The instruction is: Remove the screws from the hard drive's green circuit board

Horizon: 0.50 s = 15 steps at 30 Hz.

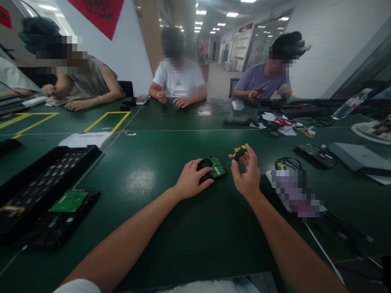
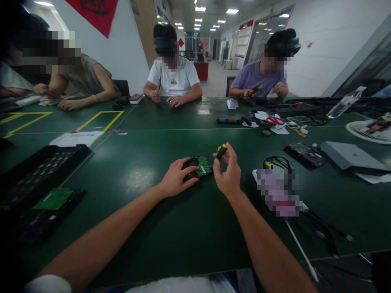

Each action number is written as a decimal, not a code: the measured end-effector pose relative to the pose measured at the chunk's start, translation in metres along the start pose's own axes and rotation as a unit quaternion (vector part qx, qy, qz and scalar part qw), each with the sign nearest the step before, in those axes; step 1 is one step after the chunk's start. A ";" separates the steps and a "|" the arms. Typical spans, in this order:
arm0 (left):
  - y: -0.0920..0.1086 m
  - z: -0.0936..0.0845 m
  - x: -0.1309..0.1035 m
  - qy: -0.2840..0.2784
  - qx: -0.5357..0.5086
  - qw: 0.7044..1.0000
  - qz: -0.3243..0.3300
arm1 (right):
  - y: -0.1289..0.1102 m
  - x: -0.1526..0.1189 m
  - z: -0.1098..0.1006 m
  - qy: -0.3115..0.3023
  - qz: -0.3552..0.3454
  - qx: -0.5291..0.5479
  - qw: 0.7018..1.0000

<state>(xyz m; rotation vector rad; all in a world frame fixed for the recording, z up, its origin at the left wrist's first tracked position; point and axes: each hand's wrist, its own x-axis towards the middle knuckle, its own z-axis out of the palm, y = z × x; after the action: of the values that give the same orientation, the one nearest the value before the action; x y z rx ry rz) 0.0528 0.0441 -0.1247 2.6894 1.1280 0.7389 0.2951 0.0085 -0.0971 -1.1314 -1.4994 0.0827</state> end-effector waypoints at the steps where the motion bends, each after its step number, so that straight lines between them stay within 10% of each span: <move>1: 0.000 0.000 0.000 0.000 0.001 1.000 0.000 | 0.000 0.000 0.000 0.001 0.001 0.000 1.000; 15: 0.000 -0.002 0.000 -0.011 -0.003 1.000 -0.002 | -0.006 0.003 -0.003 -0.001 -0.024 -0.030 0.999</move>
<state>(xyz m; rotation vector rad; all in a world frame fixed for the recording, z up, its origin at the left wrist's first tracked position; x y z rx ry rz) 0.0521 0.0441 -0.1225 2.6832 1.1254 0.7093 0.2946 0.0054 -0.0902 -1.1421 -1.5393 0.0064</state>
